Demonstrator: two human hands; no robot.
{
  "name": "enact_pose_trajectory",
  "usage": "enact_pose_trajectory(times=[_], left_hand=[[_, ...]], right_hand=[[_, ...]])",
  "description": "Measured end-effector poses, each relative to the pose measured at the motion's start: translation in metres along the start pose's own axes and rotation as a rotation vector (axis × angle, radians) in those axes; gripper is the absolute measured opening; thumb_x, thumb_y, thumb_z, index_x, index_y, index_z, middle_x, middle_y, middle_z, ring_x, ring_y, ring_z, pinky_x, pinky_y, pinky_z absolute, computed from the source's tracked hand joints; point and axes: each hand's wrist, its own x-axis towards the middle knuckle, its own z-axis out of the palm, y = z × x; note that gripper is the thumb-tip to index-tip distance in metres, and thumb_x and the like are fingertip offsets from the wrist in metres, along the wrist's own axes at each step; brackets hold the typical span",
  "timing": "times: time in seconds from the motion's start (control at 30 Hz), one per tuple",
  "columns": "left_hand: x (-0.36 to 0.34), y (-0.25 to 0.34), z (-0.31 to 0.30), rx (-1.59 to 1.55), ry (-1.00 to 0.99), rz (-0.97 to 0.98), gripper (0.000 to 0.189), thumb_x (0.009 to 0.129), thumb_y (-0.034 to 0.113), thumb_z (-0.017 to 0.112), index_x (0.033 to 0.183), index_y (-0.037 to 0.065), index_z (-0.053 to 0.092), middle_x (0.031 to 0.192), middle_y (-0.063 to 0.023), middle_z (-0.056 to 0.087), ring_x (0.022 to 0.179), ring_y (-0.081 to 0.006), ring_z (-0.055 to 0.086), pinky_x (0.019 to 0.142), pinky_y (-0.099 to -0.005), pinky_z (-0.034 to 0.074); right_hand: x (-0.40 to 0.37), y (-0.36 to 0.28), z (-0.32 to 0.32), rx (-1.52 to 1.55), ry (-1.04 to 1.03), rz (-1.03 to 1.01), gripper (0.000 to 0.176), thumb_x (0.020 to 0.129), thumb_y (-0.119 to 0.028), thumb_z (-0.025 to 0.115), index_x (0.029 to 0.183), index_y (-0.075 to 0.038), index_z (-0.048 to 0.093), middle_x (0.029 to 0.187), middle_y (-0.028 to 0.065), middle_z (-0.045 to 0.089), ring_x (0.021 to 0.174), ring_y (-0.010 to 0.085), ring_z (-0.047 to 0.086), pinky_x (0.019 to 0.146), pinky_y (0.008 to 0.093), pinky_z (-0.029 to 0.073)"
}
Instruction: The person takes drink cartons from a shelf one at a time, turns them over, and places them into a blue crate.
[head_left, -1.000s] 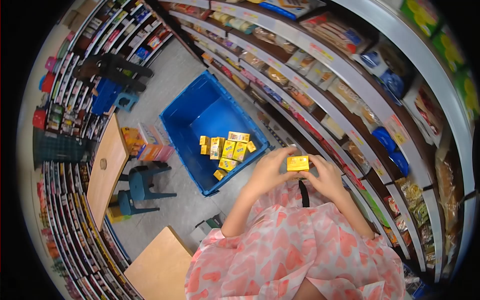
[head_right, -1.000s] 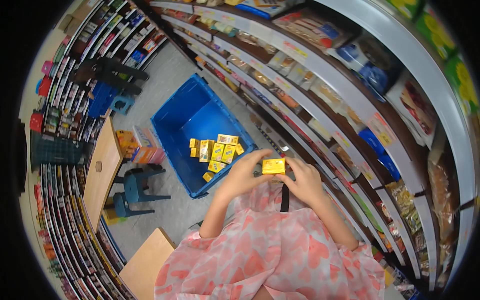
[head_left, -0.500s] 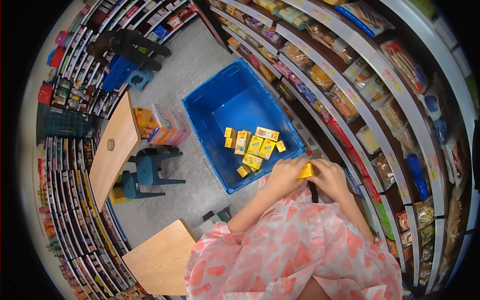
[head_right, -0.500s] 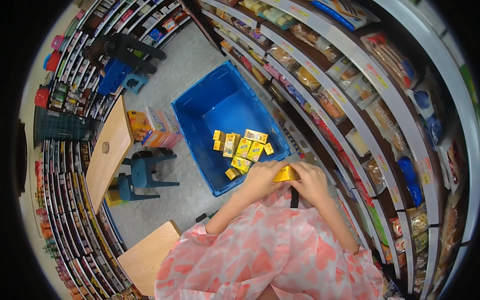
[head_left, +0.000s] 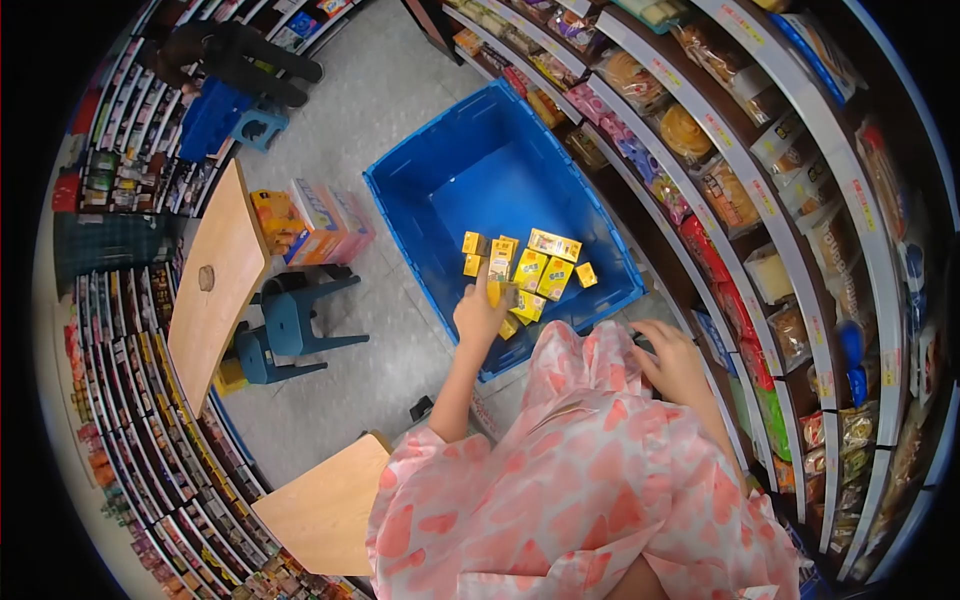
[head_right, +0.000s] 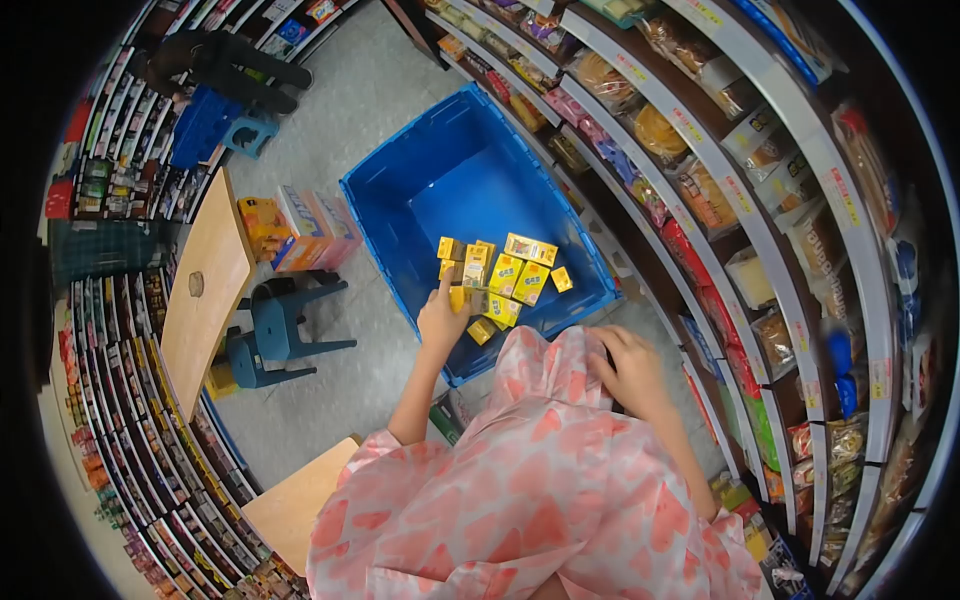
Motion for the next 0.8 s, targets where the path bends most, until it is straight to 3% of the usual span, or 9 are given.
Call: enact_pose_trajectory(times=[0.3, 0.8], left_hand=[[0.032, -0.084, 0.07, 0.144, -0.099, -0.171, 0.044, 0.08, 0.036, 0.072, 0.119, 0.019, 0.066, 0.098, -0.0178, 0.07, 0.087, -0.0374, 0.071, 0.073, -0.0471, 0.057], [0.044, -0.115, 0.127, 0.062, -0.217, -0.435, 0.043, 0.078, 0.036, 0.075, 0.117, 0.021, 0.068, 0.105, -0.0133, 0.073, 0.099, -0.0345, 0.07, 0.084, -0.0448, 0.057]], right_hand=[[0.007, -0.003, 0.003, -0.053, 0.037, 0.072, 0.034, 0.083, -0.015, 0.066, 0.115, -0.006, 0.064, 0.111, 0.0142, 0.068, 0.103, 0.035, 0.063, 0.091, 0.0447, 0.048], [0.002, -0.011, 0.005, -0.071, 0.007, 0.109, 0.033, 0.084, -0.018, 0.067, 0.115, -0.007, 0.064, 0.109, 0.013, 0.068, 0.102, 0.0339, 0.064, 0.09, 0.0441, 0.048]])
